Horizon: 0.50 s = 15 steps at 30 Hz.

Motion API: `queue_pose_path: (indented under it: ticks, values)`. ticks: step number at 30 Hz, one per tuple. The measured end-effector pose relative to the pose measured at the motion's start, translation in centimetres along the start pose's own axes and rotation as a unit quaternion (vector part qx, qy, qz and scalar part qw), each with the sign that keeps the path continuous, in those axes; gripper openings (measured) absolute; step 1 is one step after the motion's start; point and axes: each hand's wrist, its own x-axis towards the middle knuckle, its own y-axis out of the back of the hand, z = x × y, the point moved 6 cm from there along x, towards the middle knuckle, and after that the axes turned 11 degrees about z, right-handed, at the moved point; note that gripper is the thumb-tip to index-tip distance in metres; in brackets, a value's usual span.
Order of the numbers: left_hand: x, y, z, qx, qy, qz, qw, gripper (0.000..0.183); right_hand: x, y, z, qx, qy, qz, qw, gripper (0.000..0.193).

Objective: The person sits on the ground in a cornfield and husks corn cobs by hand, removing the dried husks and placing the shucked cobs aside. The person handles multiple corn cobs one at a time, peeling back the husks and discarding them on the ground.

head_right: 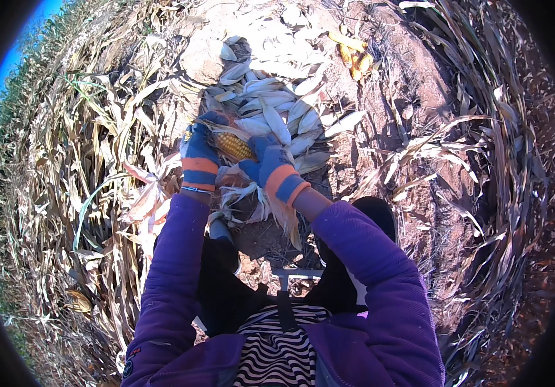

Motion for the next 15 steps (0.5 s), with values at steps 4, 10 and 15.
queue_pose_path:
  ticks: [4, 10, 15]
  values:
    - [-1.3, -1.4, -0.1, -0.099, 0.088, 0.029, 0.991, 0.026, 0.1, 0.6, 0.1, -0.026, -0.007, 0.025, 0.999, 0.046]
    - [-1.3, -0.8, -1.1, -0.185, 0.138, 0.025, 0.973, 0.028, 0.4, 0.3, 0.1, -0.034, -0.022, 0.019, 0.999, 0.051]
    - [-1.8, -1.2, -2.3, -0.238, 0.14, -0.04, 0.96, 0.028, 1.4, 0.7, -0.8, -0.056, -0.064, 0.011, 0.996, 0.051]
